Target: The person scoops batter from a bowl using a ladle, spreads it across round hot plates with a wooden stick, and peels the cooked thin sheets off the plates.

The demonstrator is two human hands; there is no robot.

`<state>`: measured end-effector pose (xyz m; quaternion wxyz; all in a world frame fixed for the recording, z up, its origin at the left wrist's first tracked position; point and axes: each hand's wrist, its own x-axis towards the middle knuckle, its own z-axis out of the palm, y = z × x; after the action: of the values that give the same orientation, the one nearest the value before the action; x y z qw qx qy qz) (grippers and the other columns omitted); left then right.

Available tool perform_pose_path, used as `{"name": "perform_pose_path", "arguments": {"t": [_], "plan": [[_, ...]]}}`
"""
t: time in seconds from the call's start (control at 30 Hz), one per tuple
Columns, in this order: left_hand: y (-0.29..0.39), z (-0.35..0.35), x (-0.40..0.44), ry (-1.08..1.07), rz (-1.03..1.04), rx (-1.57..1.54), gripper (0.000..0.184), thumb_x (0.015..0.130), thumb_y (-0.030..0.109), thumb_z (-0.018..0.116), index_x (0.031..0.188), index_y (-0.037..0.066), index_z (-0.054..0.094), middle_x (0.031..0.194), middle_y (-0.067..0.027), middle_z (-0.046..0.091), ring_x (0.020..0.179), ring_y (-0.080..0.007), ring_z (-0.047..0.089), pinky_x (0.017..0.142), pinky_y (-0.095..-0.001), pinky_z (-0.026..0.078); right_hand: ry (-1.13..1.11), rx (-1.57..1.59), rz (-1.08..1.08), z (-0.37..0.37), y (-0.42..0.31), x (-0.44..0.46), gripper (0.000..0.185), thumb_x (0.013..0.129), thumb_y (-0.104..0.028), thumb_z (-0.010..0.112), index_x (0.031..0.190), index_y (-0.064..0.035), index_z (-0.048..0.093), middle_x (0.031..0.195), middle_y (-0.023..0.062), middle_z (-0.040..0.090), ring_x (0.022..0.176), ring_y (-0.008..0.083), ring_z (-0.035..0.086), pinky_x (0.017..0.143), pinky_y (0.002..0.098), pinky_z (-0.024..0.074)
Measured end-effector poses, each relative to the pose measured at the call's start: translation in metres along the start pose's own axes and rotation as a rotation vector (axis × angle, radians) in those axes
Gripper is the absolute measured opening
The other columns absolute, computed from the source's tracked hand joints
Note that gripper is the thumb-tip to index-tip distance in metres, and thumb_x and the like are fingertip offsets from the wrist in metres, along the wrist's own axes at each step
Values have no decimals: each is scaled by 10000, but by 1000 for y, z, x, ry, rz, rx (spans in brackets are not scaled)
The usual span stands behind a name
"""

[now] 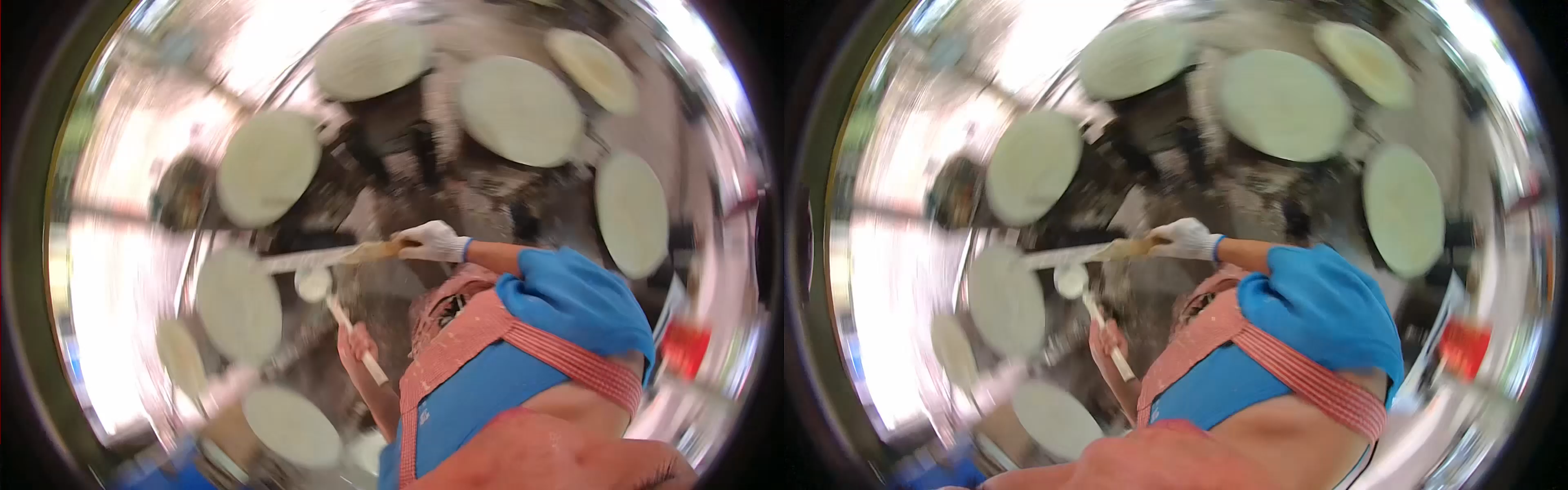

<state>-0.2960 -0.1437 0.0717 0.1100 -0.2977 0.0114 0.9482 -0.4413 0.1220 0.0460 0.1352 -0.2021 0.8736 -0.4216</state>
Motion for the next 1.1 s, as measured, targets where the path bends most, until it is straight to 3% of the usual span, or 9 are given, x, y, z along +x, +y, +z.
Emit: {"name": "perform_pose_path", "arguments": {"t": [0.17, 0.33, 0.5, 0.67, 0.73, 0.87, 0.9, 0.97, 1.1], "plan": [[-30, 24, 50, 23, -418, -51, 230, 915, 184, 433, 1066, 14, 467, 552, 33, 274, 381, -47, 266, 336, -189, 269, 334, -63, 412, -67, 34, -69, 437, 730, -514, 544, 929, -139, 644, 768, 160, 620, 745, 318, 609, 693, 384, 469], [-77, 61, 115, 173, -819, -53, 233, 915, 186, 434, 1031, -14, 462, 554, 28, 279, 383, -49, 253, 345, -189, 270, 746, -111, 750, -109, 94, -173, 371, 766, -445, 541, 947, -132, 622, 769, 159, 619, 749, 323, 604, 667, 405, 462], [-105, 99, 161, 285, -1031, 225, 219, 917, 201, 434, 967, -8, 475, 546, 23, 286, 383, -46, 253, 355, -189, 271, 1221, 113, 1162, -78, 119, -271, 413, 771, -450, 536, 1004, -116, 605, 873, 170, 622, 839, 325, 595, 739, 395, 455], [-117, 100, 212, 343, -1337, 338, 265, 924, 225, 418, 1024, -5, 503, 533, 28, 283, 391, -58, 282, 348, -188, 288, 1785, -176, 1653, -3, 60, -373, 354, 800, -385, 502, 969, -95, 615, 877, 174, 615, 843, 332, 585, 713, 394, 451], [-125, 106, 212, 363, -1360, 403, 271, 927, 231, 410, 1037, 3, 507, 536, 24, 286, 391, -63, 286, 343, -192, 293, 1799, -108, 1881, 31, 31, -398, 355, 814, -380, 487, 968, -81, 598, 874, 167, 617, 820, 348, 583, 704, 414, 447], [-136, 95, 219, 348, -1397, 539, 273, 929, 240, 401, 1073, 37, 512, 548, 13, 292, 391, -64, 288, 328, -199, 294, 1134, -320, 2109, 93, -12, -399, 353, 813, -427, 496, 974, -122, 572, 808, 146, 628, 746, 308, 608, 644, 432, 466], [-139, 92, 217, 346, -1383, 538, 273, 929, 240, 401, 1073, 37, 512, 548, 13, 292, 391, -64, 288, 328, -199, 294, 1129, -315, 2096, 103, -18, -390, 353, 813, -427, 496, 974, -122, 572, 808, 146, 628, 746, 308, 608, 644, 432, 466], [-152, 86, 210, 377, -1491, 377, 306, 933, 212, 389, 1111, -18, 484, 557, 12, 285, 408, -67, 295, 352, -208, 292, 1133, -440, 1745, 111, -23, -377, 337, 789, -441, 527, 936, -141, 575, 768, 137, 624, 708, 290, 613, 607, 404, 480], [-186, 86, 189, 396, -1427, 438, 321, 940, 241, 366, 1085, -21, 481, 541, 13, 278, 403, -60, 303, 352, -209, 295, 1100, -343, 1578, 58, 18, -360, 338, 763, -434, 557, 931, -142, 572, 760, 132, 622, 679, 288, 611, 580, 396, 476]]}}
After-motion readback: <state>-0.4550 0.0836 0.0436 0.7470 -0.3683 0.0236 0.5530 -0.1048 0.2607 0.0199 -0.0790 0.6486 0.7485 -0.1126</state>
